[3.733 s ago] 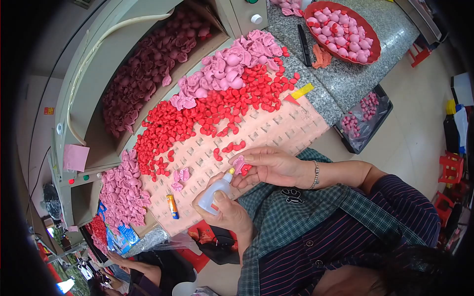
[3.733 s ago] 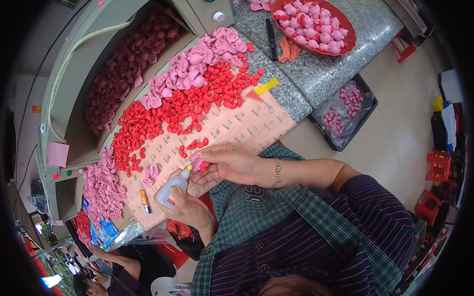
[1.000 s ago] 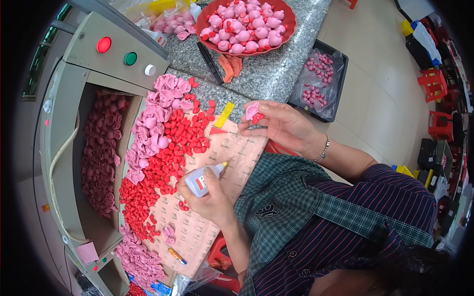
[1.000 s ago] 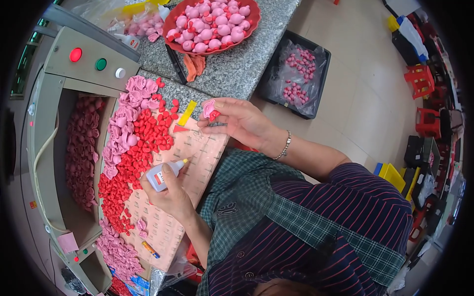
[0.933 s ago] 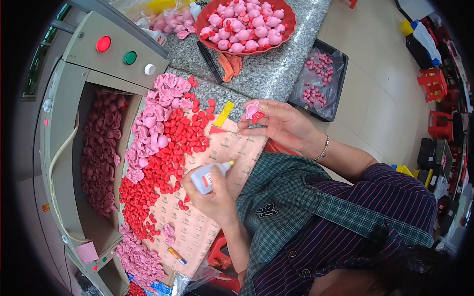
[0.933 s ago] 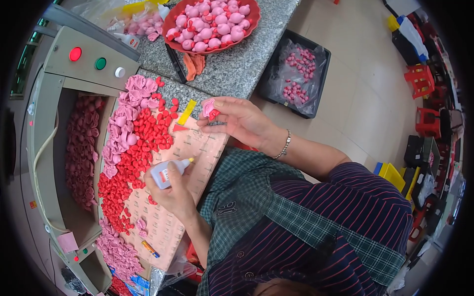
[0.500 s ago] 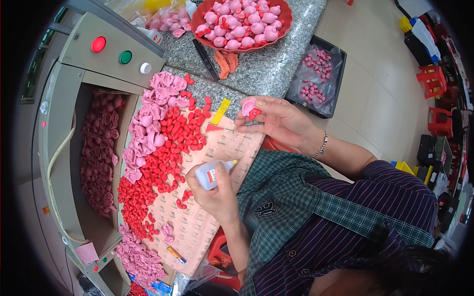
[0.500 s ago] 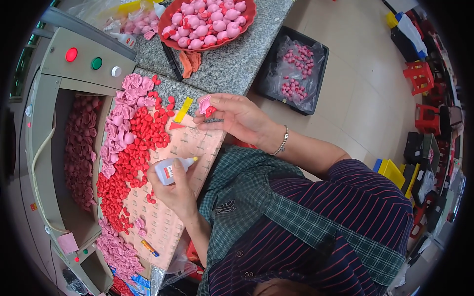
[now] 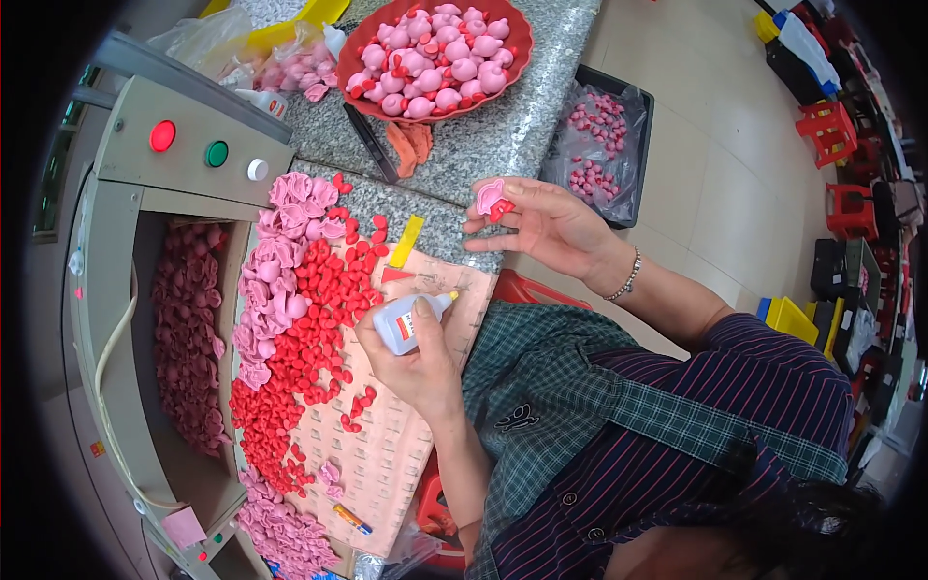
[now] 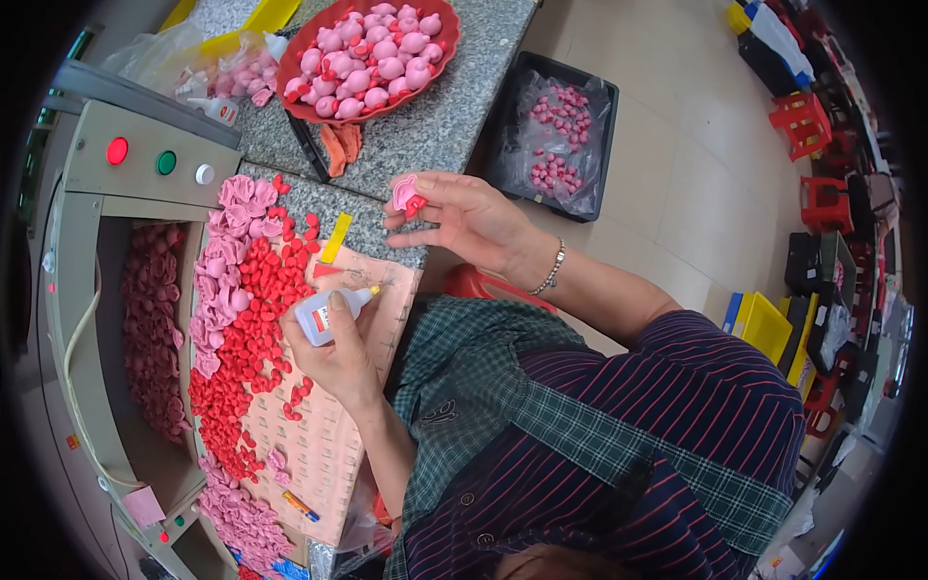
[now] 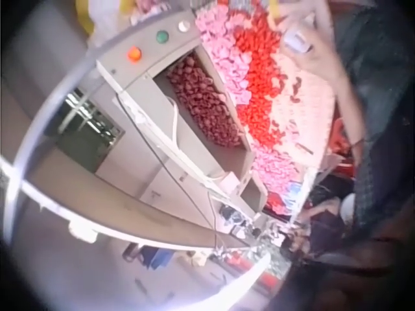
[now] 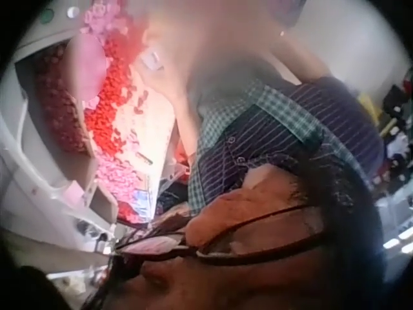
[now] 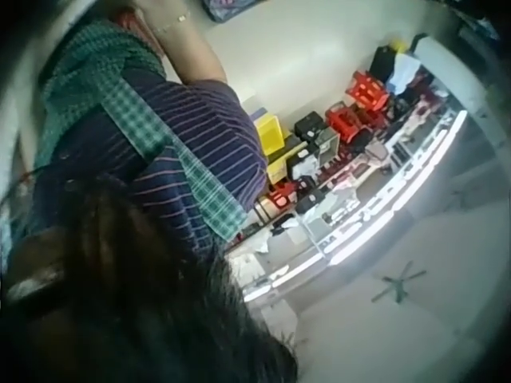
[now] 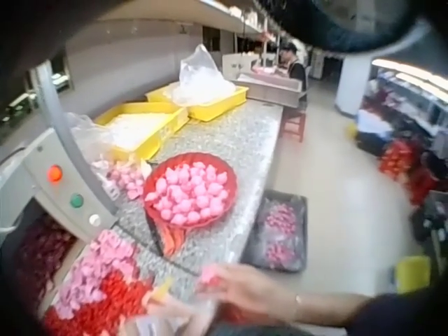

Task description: Applying glue to small pink components and joining them as part of a factory assembly line.

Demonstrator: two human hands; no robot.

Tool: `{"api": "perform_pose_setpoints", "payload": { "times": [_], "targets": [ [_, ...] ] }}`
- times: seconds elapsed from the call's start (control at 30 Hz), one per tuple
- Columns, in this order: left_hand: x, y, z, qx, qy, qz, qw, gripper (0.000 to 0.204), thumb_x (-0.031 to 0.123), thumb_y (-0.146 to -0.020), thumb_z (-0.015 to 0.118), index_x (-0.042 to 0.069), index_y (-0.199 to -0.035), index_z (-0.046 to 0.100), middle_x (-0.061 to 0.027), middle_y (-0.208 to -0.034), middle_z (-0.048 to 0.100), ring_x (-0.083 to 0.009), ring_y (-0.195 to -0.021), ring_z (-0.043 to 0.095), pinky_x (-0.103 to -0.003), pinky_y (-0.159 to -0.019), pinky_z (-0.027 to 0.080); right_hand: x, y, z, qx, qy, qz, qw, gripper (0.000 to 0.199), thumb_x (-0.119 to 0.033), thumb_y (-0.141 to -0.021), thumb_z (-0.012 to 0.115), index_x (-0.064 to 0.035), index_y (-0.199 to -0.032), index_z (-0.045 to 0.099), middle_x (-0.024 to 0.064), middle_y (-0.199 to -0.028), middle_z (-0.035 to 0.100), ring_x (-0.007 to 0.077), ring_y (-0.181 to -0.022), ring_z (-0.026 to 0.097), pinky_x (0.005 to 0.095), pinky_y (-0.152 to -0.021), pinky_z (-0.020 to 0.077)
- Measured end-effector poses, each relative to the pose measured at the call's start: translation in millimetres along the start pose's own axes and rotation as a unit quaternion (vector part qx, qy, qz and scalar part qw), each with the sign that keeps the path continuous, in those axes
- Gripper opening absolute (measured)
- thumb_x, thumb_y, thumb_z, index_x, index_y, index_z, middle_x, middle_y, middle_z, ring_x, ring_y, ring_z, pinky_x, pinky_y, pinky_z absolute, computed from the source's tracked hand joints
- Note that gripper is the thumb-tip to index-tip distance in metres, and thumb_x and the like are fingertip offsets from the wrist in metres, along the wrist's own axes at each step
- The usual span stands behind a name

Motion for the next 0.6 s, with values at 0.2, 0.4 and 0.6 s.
{"api": "perform_pose_setpoints", "payload": {
  "times": [0.2,0.4,0.6],
  "targets": [
    [4,-3,-13,0.024,-0.104,0.076,0.991,0.025,0.012,-0.094,0.066,-0.003,-0.107,0.050,-0.0132,-0.103,0.056,-0.0168,-0.084,0.062,-0.032,-0.070,0.062,-3,-1,3,-0.001,0.006,-0.001,1.000,0.041,-0.018,-0.101,0.053,0.0062,-0.134,0.049,0.0204,-0.117,0.064,0.0349,-0.115,0.061,0.0585,-0.104,0.0455],
    [17,6,9,-0.022,-0.113,0.059,0.992,0.028,0.010,-0.089,0.071,-0.002,-0.106,0.053,-0.0111,-0.099,0.058,-0.0166,-0.084,0.061,-0.031,-0.072,0.053,-1,-2,-1,-0.012,-0.012,0.002,1.000,0.040,-0.018,-0.101,0.052,0.0062,-0.133,0.050,0.0208,-0.117,0.064,0.0356,-0.116,0.060,0.0594,-0.104,0.0448],
    [18,5,-1,0.007,-0.122,0.085,0.989,0.028,0.009,-0.089,0.071,-0.002,-0.107,0.053,-0.0111,-0.100,0.057,-0.0172,-0.085,0.060,-0.032,-0.073,0.054,-1,-2,-2,-0.014,-0.027,0.000,1.000,0.039,-0.018,-0.101,0.052,0.0059,-0.132,0.051,0.0207,-0.117,0.063,0.0355,-0.116,0.060,0.0608,-0.105,0.0436]
  ]
}}
Point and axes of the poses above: each hand's wrist, its own y-axis away from the middle knuckle, its own z-axis out of the palm, x = y × z, the point moved 9 cm from there along -y, towards the middle knuckle
